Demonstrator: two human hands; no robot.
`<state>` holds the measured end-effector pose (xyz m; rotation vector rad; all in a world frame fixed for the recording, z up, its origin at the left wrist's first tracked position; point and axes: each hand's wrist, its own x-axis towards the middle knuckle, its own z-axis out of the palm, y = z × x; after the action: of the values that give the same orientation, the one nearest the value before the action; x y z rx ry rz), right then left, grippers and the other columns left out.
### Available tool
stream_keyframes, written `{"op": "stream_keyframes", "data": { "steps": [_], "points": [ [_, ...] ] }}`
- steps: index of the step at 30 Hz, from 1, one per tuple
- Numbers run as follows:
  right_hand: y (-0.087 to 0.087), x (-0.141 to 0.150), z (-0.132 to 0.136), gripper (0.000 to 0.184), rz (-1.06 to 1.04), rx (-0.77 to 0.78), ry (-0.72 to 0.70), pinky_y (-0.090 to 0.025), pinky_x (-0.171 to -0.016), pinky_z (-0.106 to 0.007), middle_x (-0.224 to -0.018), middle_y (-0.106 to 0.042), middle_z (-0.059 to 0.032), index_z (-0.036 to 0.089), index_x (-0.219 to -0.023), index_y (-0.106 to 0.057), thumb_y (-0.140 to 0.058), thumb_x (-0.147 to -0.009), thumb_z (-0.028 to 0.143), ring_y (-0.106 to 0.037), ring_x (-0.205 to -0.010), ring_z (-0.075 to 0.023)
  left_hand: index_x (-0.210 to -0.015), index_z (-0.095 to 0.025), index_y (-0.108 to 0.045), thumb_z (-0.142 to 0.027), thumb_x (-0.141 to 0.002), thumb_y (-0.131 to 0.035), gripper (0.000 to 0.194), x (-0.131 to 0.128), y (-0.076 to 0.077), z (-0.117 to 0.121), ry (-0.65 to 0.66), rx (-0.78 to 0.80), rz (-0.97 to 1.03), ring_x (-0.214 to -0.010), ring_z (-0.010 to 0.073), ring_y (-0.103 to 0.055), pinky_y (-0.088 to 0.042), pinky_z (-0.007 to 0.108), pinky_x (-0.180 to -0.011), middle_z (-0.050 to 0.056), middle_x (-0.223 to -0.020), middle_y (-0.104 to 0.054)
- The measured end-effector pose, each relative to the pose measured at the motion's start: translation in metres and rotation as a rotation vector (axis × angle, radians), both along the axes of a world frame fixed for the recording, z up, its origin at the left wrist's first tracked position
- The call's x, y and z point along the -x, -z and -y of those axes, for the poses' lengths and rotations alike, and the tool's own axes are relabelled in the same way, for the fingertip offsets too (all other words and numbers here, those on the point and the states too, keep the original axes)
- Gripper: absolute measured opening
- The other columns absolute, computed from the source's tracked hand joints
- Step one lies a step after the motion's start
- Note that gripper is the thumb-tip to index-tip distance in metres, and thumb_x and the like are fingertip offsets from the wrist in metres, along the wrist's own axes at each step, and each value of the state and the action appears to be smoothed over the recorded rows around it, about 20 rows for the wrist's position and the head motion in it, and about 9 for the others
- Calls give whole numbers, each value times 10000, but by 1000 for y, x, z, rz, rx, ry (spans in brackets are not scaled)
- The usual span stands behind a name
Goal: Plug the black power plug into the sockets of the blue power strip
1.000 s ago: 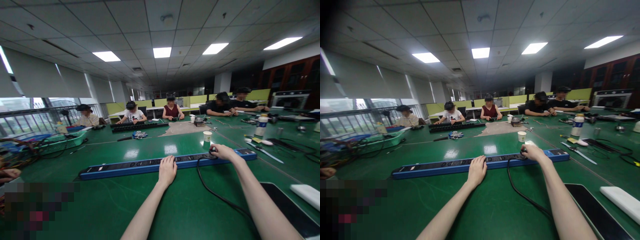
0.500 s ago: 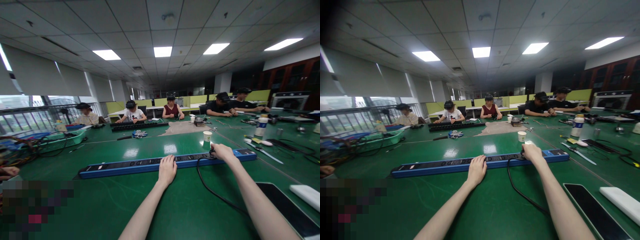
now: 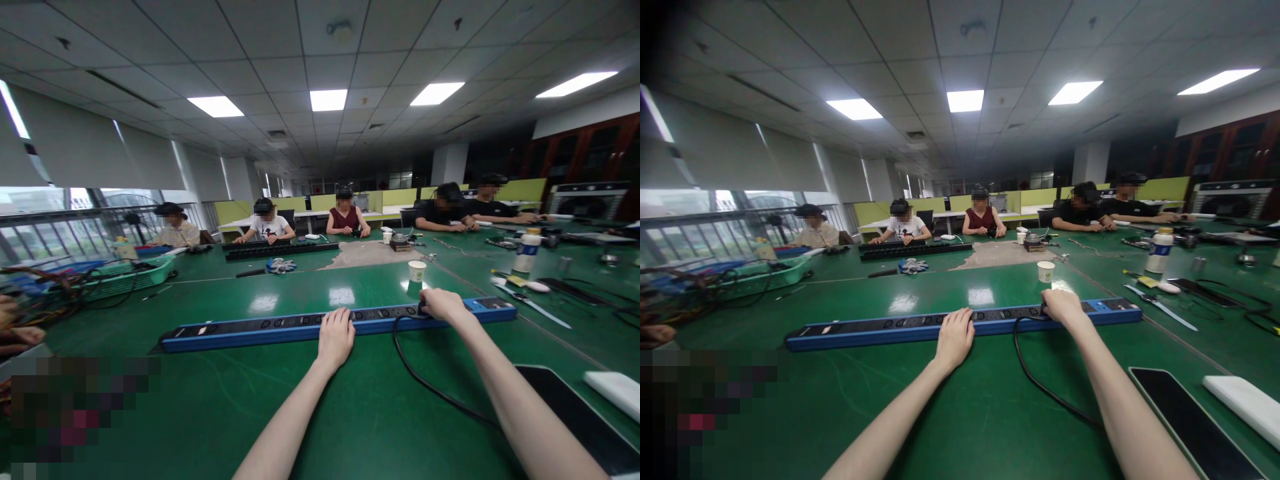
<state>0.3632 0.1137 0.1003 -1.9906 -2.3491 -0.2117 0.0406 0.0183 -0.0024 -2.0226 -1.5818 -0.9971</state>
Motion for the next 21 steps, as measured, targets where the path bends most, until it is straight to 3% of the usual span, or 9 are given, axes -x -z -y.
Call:
{"op": "stream_keyframes", "data": {
  "steps": [8,14,21],
  "points": [
    [-4,-8,-3,277,19,28,-37,-484,-812,-361,-1093,-736,-118,266,-1115,-722,-627,-885,386,-693,-1006,-282,-1334,-233,-612,-267,-1023,-414,370,0,-1,-1,5,-8,1,-1283,252,-578,-418,487,-1142,93,-1368,-658],
    [-2,-25,-5,297,-91,30,-110,-444,-772,-326,-1080,-735,-90,254,-1097,-682,-589,-892,447,-680,-965,-259,-1335,-226,-614,-264,-1024,-423,366,-1,-1,-1,-3,-1,-14,-1286,250,-576,-414,484,-1147,95,-1370,-657],
    [-38,-54,0,387,-308,-218,-99,-407,-686,-287,-968,-743,-16,331,-1225,-598,-446,-952,561,-665,-830,-218,-1338,-228,-610,-266,-1027,-426,362,-2,-1,-1,-1,0,-25,-1284,243,-577,-421,474,-1143,81,-1366,-659]
  ]
}}
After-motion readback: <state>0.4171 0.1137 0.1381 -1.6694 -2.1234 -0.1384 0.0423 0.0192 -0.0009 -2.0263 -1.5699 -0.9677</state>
